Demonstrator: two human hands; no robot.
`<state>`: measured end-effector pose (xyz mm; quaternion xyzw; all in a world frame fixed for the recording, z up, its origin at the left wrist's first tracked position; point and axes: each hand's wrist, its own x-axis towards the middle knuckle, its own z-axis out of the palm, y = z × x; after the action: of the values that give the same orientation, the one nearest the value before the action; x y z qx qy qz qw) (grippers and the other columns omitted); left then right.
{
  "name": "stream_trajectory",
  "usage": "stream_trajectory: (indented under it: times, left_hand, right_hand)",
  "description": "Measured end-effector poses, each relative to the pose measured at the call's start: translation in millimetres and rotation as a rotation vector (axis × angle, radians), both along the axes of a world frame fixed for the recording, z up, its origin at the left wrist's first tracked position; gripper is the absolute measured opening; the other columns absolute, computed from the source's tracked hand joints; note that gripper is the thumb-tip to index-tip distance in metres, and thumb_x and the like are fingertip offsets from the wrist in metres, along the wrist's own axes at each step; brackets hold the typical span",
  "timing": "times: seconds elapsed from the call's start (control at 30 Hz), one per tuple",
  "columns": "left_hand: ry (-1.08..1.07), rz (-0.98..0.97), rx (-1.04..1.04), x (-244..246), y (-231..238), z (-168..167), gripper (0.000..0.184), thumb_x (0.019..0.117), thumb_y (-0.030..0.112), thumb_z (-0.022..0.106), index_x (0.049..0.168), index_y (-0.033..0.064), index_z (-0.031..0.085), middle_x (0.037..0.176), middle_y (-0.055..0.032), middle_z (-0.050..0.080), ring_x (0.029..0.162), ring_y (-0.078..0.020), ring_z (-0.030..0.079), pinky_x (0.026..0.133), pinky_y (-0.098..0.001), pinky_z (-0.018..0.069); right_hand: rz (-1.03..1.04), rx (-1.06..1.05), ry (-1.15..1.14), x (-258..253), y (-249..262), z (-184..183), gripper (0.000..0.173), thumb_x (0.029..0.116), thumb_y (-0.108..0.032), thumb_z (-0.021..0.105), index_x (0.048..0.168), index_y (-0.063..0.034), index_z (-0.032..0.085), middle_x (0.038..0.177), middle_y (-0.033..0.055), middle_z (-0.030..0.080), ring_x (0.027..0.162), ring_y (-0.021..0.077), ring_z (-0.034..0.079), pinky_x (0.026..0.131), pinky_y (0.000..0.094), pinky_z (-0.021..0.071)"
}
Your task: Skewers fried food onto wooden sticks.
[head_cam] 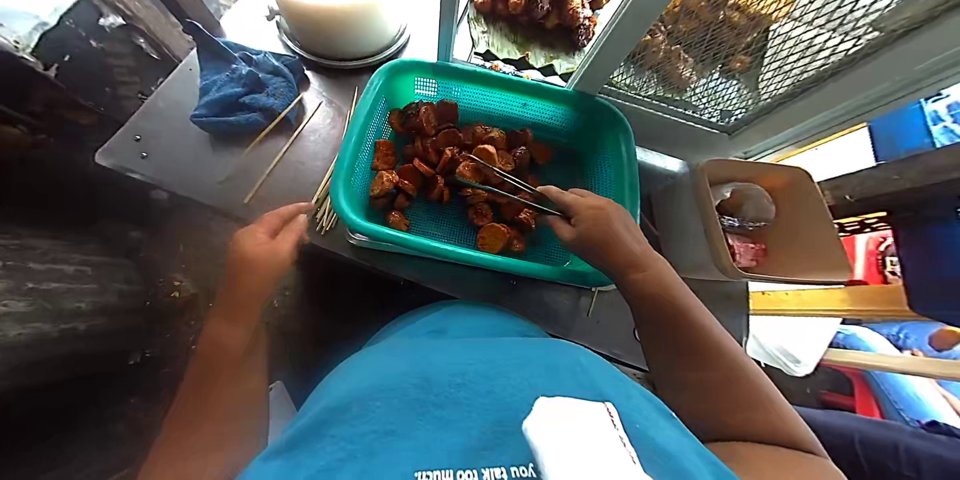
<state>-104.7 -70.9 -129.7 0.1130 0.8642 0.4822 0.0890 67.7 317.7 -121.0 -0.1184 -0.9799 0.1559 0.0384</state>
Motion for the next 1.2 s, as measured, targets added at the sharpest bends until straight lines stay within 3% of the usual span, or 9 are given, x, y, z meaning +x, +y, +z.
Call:
stream_trajectory:
  times: [0.07, 0.13, 0.27, 0.4, 0.57, 0.87, 0.97, 1.03, 1.2]
  left_hand:
    - [0.04, -0.1, -0.061, 6, 17, 6, 0.029, 0.1062, 0.022, 0.054, 0.128, 0.0106, 0.069, 0.09, -0.0017, 0.065, 0.066, -0.0061, 0.052, 0.061, -0.0259, 0.0445]
    - [0.081, -0.196, -0.164, 7, 31, 14, 0.029, 0.1073, 0.021, 0.053, 0.129, 0.01, 0.069, 0.109, -0.0103, 0.072, 0.086, -0.0184, 0.066, 0.08, -0.0434, 0.0543]
    - [0.269, -0.434, -0.375, 3, 59, 25, 0.03, 0.1085, 0.017, 0.049, 0.128, 0.0083, 0.07, 0.116, -0.0185, 0.071, 0.108, -0.0353, 0.068, 0.095, -0.0589, 0.0506]
    - [0.425, -0.562, -0.519, 3, 86, 31, 0.029, 0.1075, 0.017, 0.05, 0.126, 0.0109, 0.072, 0.102, -0.0173, 0.071, 0.094, -0.0365, 0.07, 0.08, -0.0579, 0.0548]
    - [0.469, -0.644, -0.739, 0, 114, 29, 0.033, 0.1066, 0.016, 0.048, 0.13, 0.0186, 0.07, 0.102, -0.0163, 0.071, 0.095, -0.0353, 0.071, 0.076, -0.0541, 0.0561]
    - [0.417, -0.571, -0.87, -13, 85, 28, 0.033, 0.1066, 0.016, 0.047, 0.131, 0.0196, 0.069, 0.105, -0.0198, 0.07, 0.094, -0.043, 0.07, 0.072, -0.0641, 0.0545]
    - [0.434, -0.578, -0.797, -19, 69, 19, 0.034, 0.1077, 0.019, 0.044, 0.129, 0.0184, 0.07, 0.11, -0.0242, 0.071, 0.102, -0.0482, 0.068, 0.081, -0.0712, 0.0511]
    - [0.341, -0.636, -0.779, -16, 75, 36, 0.038, 0.1077, 0.016, 0.04, 0.131, 0.0077, 0.068, 0.119, -0.0303, 0.068, 0.114, -0.0518, 0.063, 0.094, -0.072, 0.0456]
    - [0.235, -0.662, -0.805, -6, 84, 59, 0.043, 0.1086, 0.018, 0.036, 0.138, -0.002, 0.061, 0.132, -0.0292, 0.063, 0.128, -0.0441, 0.059, 0.11, -0.0589, 0.0409]
  right_hand:
    - [-0.085, -0.106, -0.009, 2, 4, 11, 0.036, 0.1038, -0.018, 0.062, 0.138, -0.0096, 0.064, 0.111, 0.021, 0.072, 0.101, 0.0409, 0.07, 0.085, 0.0652, 0.0535]
    - [-0.181, -0.151, -0.104, 0, 13, 19, 0.036, 0.1052, -0.023, 0.061, 0.138, -0.0108, 0.064, 0.113, 0.0231, 0.071, 0.107, 0.0438, 0.068, 0.09, 0.0691, 0.0493]
    - [-0.211, -0.143, -0.283, -3, 21, 11, 0.038, 0.1044, -0.028, 0.063, 0.139, -0.0136, 0.064, 0.111, 0.0216, 0.073, 0.109, 0.0426, 0.068, 0.092, 0.0676, 0.0489]
    - [-0.221, -0.102, -0.305, 7, 21, 19, 0.038, 0.1048, -0.026, 0.062, 0.14, -0.0117, 0.063, 0.112, 0.0221, 0.072, 0.106, 0.0431, 0.068, 0.089, 0.0667, 0.0498]
    - [-0.26, -0.058, -0.376, 13, 30, 24, 0.043, 0.1049, -0.028, 0.061, 0.145, -0.0139, 0.058, 0.115, 0.0204, 0.07, 0.108, 0.0402, 0.067, 0.092, 0.0634, 0.0505]
    - [-0.236, -0.004, -0.444, 14, 23, 22, 0.03, 0.1054, -0.028, 0.058, 0.132, -0.0187, 0.067, 0.11, 0.0182, 0.073, 0.107, 0.0411, 0.069, 0.086, 0.0649, 0.0529]
    - [-0.264, -0.011, -0.305, 16, 6, 22, 0.033, 0.1032, -0.026, 0.058, 0.134, -0.0216, 0.067, 0.115, 0.015, 0.072, 0.106, 0.0376, 0.07, 0.083, 0.0629, 0.0556]
    - [-0.255, -0.031, -0.197, 12, -3, 10, 0.032, 0.1018, -0.029, 0.059, 0.131, -0.0212, 0.068, 0.113, 0.0115, 0.073, 0.103, 0.0328, 0.071, 0.079, 0.059, 0.0576]
    - [-0.158, -0.221, -0.288, -10, -1, 7, 0.031, 0.1071, -0.022, 0.051, 0.134, -0.0161, 0.066, 0.122, 0.0137, 0.07, 0.116, 0.0345, 0.066, 0.09, 0.0608, 0.0535]
